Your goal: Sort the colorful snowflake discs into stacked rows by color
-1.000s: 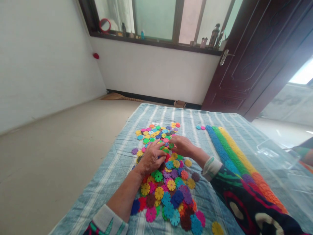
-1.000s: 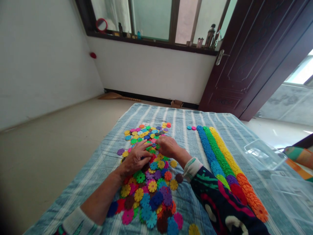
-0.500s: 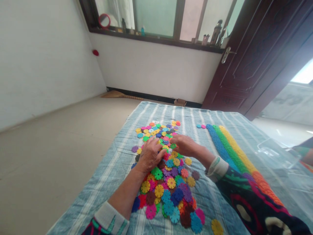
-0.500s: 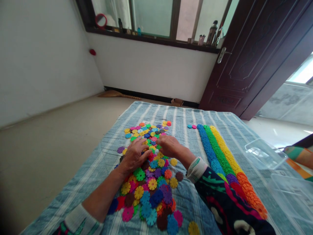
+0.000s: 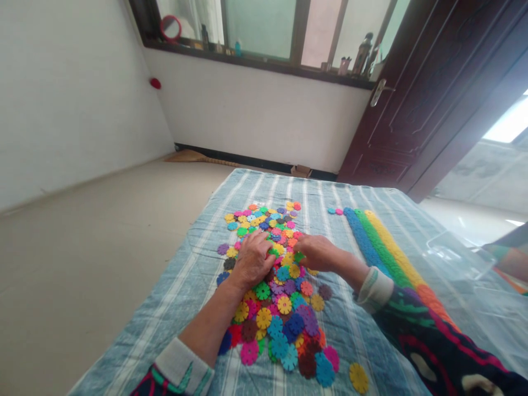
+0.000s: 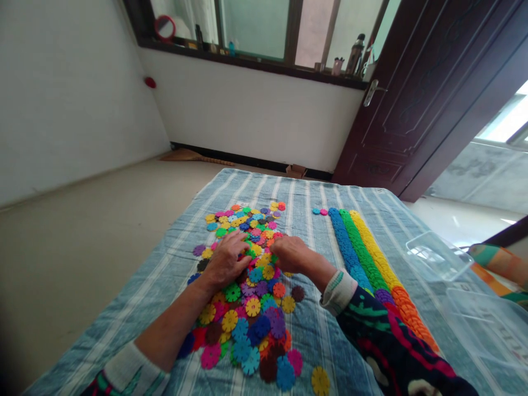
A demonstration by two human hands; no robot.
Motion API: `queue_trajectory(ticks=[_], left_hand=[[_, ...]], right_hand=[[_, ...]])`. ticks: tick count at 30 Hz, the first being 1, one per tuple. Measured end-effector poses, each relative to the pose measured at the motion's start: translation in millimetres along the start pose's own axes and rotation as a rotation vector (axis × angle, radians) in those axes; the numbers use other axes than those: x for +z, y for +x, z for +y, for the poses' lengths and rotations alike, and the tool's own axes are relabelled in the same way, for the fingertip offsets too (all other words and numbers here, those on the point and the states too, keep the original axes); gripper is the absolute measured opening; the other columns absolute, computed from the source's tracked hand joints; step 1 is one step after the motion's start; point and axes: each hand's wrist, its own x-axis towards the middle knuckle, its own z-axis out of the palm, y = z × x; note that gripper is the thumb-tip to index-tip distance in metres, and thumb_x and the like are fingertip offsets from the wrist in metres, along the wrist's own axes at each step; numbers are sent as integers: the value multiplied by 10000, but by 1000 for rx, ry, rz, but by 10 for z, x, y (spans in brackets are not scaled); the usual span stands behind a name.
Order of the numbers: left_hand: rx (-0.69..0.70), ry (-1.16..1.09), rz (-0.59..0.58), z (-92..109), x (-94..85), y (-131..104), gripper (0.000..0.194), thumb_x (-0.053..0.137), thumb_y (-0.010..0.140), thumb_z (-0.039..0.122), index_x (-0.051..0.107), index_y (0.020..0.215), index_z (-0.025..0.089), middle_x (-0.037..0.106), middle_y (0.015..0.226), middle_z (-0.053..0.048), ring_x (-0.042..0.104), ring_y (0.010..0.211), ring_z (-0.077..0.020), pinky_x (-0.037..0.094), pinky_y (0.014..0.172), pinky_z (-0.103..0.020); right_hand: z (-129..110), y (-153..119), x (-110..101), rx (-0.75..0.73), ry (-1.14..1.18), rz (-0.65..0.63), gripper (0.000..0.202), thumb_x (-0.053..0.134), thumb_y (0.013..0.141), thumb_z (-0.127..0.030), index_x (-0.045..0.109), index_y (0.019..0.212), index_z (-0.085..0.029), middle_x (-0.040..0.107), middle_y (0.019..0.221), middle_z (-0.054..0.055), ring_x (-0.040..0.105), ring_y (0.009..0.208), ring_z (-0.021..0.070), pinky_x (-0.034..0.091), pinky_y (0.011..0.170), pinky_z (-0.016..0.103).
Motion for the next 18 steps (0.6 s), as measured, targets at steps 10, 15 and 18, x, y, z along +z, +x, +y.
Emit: queue_trajectory(ticks=[10,15,18], left_hand=[[24,-138,51,1,-20,17,144,586,659,99,613,746,210,689,1006,-64,595,1022,-244,467,958,-431],[-8,-212,97,17,-40,17,134,550,670,88,587,688,216,696,861,-32,613,921,-212,488,903,-385],[-76,-236,157,29,-57,17,126,528,705,109,585,668,215,691,802,-16,620,857,-191,494,853,-350]], right_hand=[[-84,34,-42,2,-31,-18,207,585,752,-143,677,937,-124,701,945,146,659,886,264,420,622,290],[-59,47,-38,6,-24,-4,210,594,725,-142,680,917,-137,703,921,138,658,854,252,420,619,280],[-5,37,6,-2,-4,25,179,594,726,-164,675,885,-146,700,910,130,648,818,235,401,601,272]])
